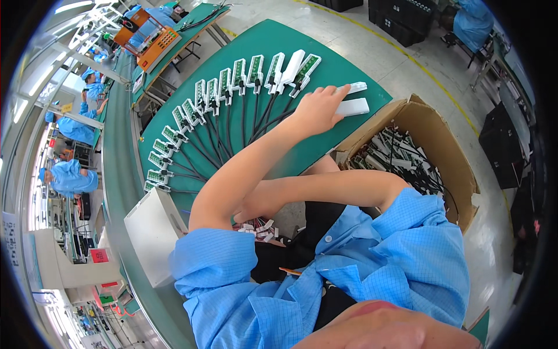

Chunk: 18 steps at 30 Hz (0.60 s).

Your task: Connecting and organizing wiring harnesses for a series of small printed circuit boards on a factory workbench.

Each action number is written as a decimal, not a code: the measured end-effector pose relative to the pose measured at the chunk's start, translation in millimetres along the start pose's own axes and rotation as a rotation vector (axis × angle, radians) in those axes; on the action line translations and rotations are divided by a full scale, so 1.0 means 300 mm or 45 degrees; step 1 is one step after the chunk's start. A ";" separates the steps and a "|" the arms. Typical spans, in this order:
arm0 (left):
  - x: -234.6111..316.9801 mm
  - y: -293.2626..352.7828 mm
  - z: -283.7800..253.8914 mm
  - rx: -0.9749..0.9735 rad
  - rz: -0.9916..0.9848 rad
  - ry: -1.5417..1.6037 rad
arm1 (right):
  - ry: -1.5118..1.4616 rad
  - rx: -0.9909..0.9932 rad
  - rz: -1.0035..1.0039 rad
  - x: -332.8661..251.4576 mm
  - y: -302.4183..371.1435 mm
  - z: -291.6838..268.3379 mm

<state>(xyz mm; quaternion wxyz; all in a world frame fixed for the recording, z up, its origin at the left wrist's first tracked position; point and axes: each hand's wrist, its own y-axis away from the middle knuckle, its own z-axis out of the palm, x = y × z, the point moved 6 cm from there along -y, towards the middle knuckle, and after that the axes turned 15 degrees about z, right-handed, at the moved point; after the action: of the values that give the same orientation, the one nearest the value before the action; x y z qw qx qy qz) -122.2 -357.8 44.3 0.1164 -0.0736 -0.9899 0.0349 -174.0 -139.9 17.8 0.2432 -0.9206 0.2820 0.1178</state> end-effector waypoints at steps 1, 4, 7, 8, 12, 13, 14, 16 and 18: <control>-0.013 0.006 -0.003 0.076 0.017 -0.225 | -0.017 -0.030 -0.008 0.004 0.001 -0.005; -0.051 0.041 0.024 0.273 0.056 -0.596 | -0.010 0.076 -0.025 -0.019 0.010 -0.028; -0.072 0.017 0.082 0.213 0.104 -0.358 | 0.002 0.116 -0.025 -0.027 0.002 -0.032; -0.042 0.016 0.071 0.249 0.196 -0.421 | 0.002 0.101 -0.023 -0.027 -0.001 -0.040; 0.097 -0.009 0.023 0.237 0.316 -0.627 | -0.023 -0.211 0.178 0.006 0.008 -0.013; 0.105 -0.026 -0.004 0.352 0.216 -0.353 | -0.069 -0.241 0.239 0.026 0.017 0.016; 0.108 -0.044 -0.021 0.460 0.114 -0.078 | -0.114 -0.269 0.299 0.043 0.023 0.033; 0.076 -0.074 -0.072 0.557 -0.070 0.487 | -0.067 -0.216 0.270 0.012 0.025 -0.023; 0.000 -0.097 -0.094 0.650 -0.100 0.482 | -0.024 -0.269 0.281 0.009 0.008 -0.011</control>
<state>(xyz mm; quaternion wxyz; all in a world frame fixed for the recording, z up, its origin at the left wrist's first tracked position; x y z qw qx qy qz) -119.7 -385.1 74.1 0.3144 -0.0088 -0.9120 0.2633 -173.0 -144.6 18.9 0.1331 -0.9033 0.3652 0.1815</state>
